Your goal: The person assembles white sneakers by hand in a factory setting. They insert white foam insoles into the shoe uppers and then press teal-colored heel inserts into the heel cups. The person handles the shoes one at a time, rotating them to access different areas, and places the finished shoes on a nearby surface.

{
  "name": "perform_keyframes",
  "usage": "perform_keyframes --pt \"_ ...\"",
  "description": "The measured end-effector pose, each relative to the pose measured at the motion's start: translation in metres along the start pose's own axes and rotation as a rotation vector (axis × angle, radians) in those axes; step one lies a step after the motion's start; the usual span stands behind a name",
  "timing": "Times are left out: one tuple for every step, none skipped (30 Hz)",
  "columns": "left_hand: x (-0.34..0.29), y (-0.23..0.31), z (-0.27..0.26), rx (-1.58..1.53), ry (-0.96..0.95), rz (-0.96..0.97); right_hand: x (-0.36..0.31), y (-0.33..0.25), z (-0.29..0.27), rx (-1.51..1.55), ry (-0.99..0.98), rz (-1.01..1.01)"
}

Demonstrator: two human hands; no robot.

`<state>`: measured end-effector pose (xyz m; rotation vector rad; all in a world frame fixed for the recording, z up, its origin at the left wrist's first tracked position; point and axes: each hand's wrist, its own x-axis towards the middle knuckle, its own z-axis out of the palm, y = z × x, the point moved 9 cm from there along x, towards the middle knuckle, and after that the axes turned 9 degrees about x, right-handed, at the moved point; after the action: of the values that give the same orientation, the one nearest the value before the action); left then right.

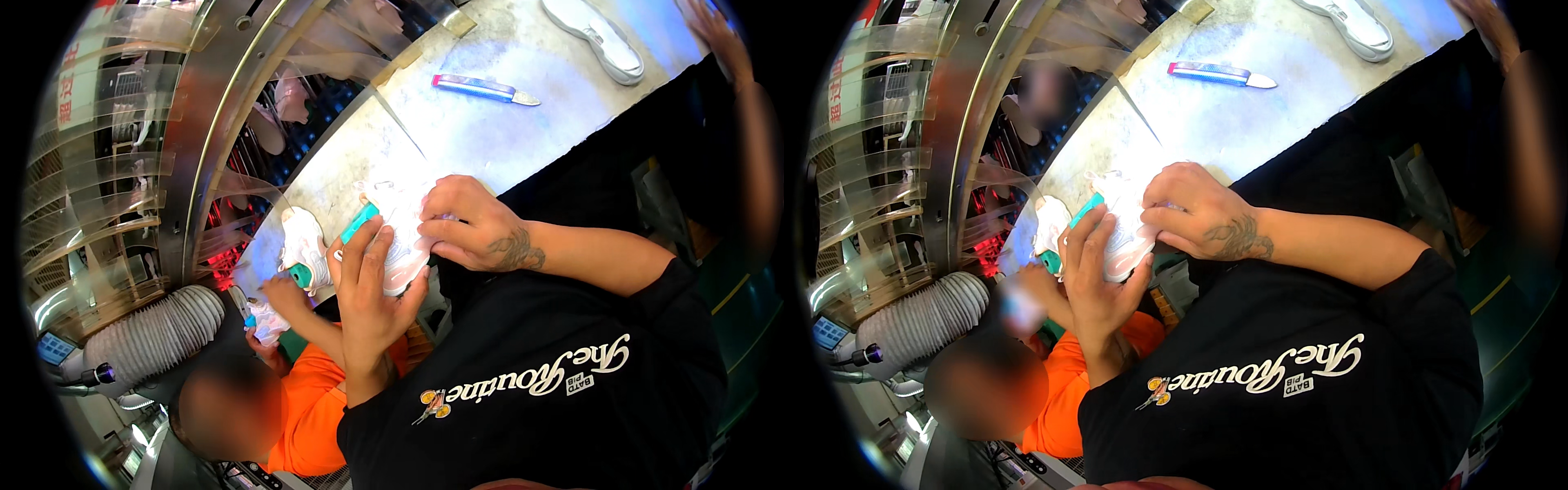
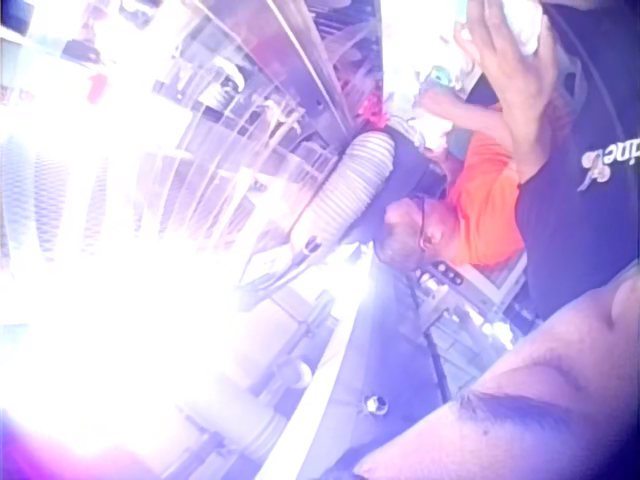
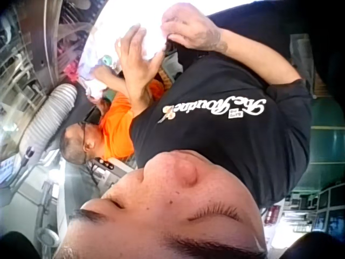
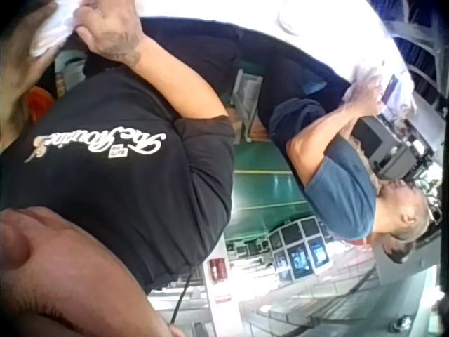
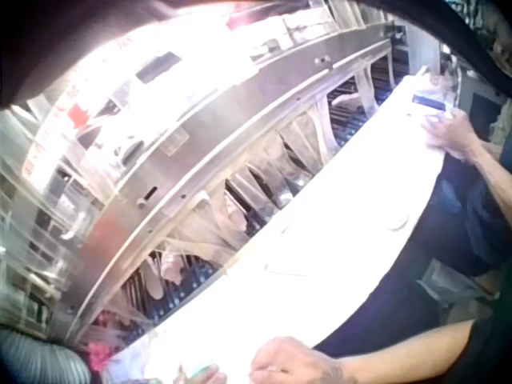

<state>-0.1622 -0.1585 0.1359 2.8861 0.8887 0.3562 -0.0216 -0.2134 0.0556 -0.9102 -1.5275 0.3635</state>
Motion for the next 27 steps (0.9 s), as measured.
perform_keyframes --pt "0.0 0.0 0.001 0.006 0.003 -0.009 0.001 0.002 0.002 0.022 0.004 0.013" --pt "-0.001 0.001 0.002 0.013 0.006 -0.019 0.002 0.004 0.004 0.044 0.007 0.026" --pt "-0.002 0.002 0.004 0.02 0.007 -0.029 0.001 0.006 0.006 0.068 0.011 0.04" --pt "-0.002 0.004 0.006 0.044 -0.004 -0.035 0.002 0.006 0.007 0.076 -0.01 0.039" --pt "-0.001 0.006 0.008 0.069 -0.014 -0.042 0.004 0.007 0.007 0.084 -0.031 0.037" --pt "0.0 0.007 0.01 0.09 -0.025 -0.046 0.004 0.007 0.007 0.089 -0.052 0.037" --pt "0.0 0.007 0.01 0.12 -0.037 -0.05 0.003 0.008 0.008 0.079 -0.051 0.057" --pt "0.001 0.008 0.01 0.15 -0.05 -0.055 0.003 0.009 0.01 0.07 -0.051 0.078" --pt "0.001 0.009 0.009 0.185 -0.06 -0.063 0.005 0.01 0.011 0.064 -0.052 0.093" --pt "0.002 0.01 0.009 0.195 -0.044 -0.054 0.006 0.011 0.012 0.059 -0.052 0.106" --pt "0.002 0.01 0.012 0.205 -0.027 -0.045 0.008 0.012 0.012 0.053 -0.052 0.12" --pt "0.002 0.008 0.013 0.219 -0.011 -0.037 0.01 0.013 0.013 0.05 -0.052 0.131" --pt "0.001 0.005 0.013 0.211 0.001 -0.031 0.011 0.015 0.014 0.051 -0.044 0.151" --pt "-0.001 0.0 0.014 0.202 0.013 -0.024 0.011 0.019 0.014 0.053 -0.037 0.171" --pt "-0.002 -0.004 0.015 0.193 0.028 -0.018 0.011 0.023 0.013 0.053 -0.031 0.19" --pt "-0.003 -0.008 0.018 0.195 0.033 -0.016 0.005 0.027 0.018 0.021 -0.053 0.185" --pt "-0.005 -0.012 0.02 0.197 0.038 -0.013 0.003 0.03 0.021 0.027 -0.048 0.193" --pt "-0.006 -0.015 0.022 0.197 0.039 -0.011 0.0 0.032 0.024 0.035 -0.044 0.206" --pt "-0.005 -0.016 0.023 0.182 0.047 -0.004 -0.002 0.034 0.025 0.042 -0.04 0.22" --pt "-0.003 -0.017 0.024 0.167 0.054 0.004 -0.002 0.034 0.026 0.058 -0.037 0.233" --pt "-0.002 -0.017 0.023 0.152 0.064 0.014 0.0 0.035 0.024 0.071 -0.033 0.244" --pt "-0.002 -0.017 0.023 0.146 0.065 0.001 0.001 0.036 0.023 0.084 -0.028 0.254" --pt "-0.003 -0.017 0.022 0.141 0.065 -0.011 0.0 0.037 0.024 0.095 -0.038 0.259" --pt "-0.004 -0.017 0.022 0.135 0.066 -0.024 -0.002 0.037 0.026 0.105 -0.048 0.264" --pt "-0.004 -0.017 0.021 0.133 0.077 -0.024 -0.003 0.037 0.027 0.116 -0.059 0.268" --pt "-0.004 -0.016 0.021 0.131 0.088 -0.024 -0.001 0.033 0.027 0.09 -0.057 0.225" --pt "-0.005 -0.016 0.022 0.128 0.098 -0.023 0.0 0.029 0.027 0.063 -0.055 0.184"
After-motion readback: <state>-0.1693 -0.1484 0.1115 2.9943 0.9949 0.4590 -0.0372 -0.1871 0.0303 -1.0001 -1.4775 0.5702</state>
